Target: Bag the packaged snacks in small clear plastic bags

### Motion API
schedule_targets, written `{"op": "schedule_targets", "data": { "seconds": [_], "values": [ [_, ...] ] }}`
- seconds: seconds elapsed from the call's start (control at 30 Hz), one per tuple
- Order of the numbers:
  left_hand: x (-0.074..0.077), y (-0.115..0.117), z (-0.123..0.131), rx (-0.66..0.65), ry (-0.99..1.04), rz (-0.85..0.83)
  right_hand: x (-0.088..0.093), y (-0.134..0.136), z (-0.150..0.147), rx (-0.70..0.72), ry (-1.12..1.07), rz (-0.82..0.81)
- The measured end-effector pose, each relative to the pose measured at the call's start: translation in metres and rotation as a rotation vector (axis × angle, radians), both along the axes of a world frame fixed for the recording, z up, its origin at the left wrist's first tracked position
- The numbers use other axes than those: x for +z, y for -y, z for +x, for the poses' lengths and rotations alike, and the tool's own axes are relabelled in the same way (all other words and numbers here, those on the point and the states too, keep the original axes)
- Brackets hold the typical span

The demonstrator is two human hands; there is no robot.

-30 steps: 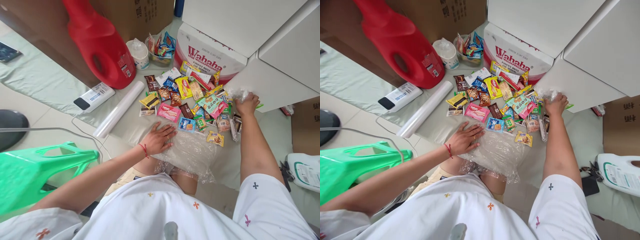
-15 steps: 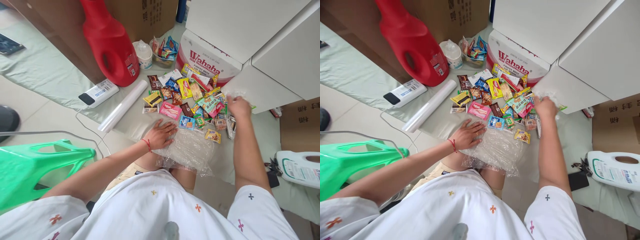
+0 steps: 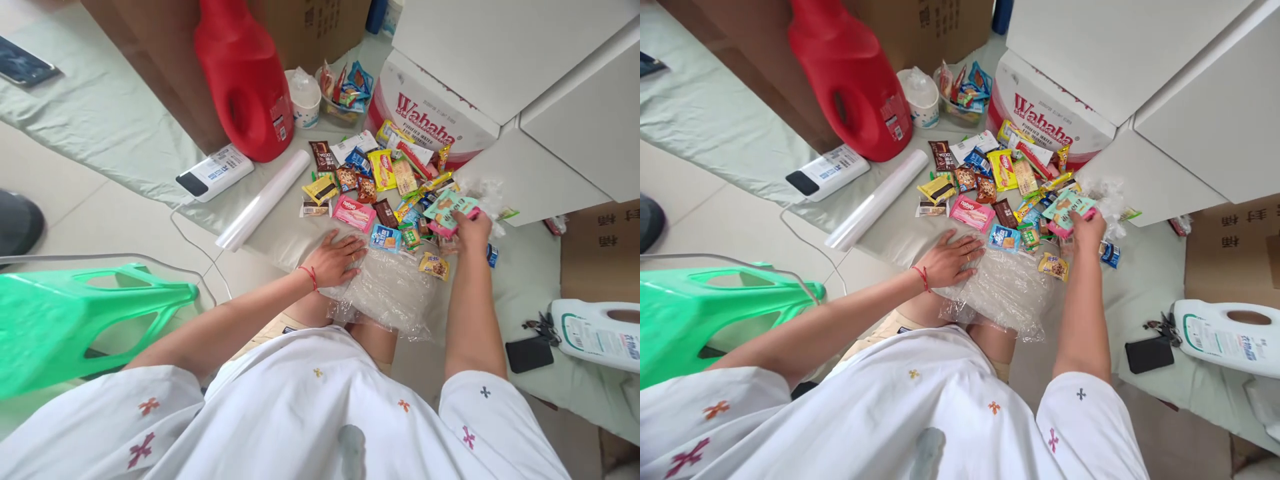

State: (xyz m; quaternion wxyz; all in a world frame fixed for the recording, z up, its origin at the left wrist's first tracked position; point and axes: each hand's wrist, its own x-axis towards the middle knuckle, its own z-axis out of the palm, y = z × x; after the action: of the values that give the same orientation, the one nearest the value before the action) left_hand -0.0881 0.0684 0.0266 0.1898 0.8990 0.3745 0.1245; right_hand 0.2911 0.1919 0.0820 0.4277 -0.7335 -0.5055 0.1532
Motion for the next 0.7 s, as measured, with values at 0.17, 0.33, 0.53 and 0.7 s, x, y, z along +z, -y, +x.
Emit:
{"op": "schedule_targets", "data": {
  "seconds": [0.17,0.33,0.53,0.7],
  "values": [
    [0.000,0.000,-0.001,-0.014,0.009,-0.012,0.014,0.115,-0.035,0.103,-0.384,-0.089],
    [0.004,0.000,-0.003,-0.041,-0.031,-0.023,-0.004,0.200,-0.114,0.179,-0.655,-0.344],
    [0.005,-0.002,-0.002,-0.046,-0.044,-0.047,-0.019,0.210,-0.134,0.127,0.018,-0.401],
    [0.005,-0.002,-0.003,-0.046,-0.037,-0.062,-0.020,0.206,-0.124,0.093,0.192,-0.352]
  ]
}}
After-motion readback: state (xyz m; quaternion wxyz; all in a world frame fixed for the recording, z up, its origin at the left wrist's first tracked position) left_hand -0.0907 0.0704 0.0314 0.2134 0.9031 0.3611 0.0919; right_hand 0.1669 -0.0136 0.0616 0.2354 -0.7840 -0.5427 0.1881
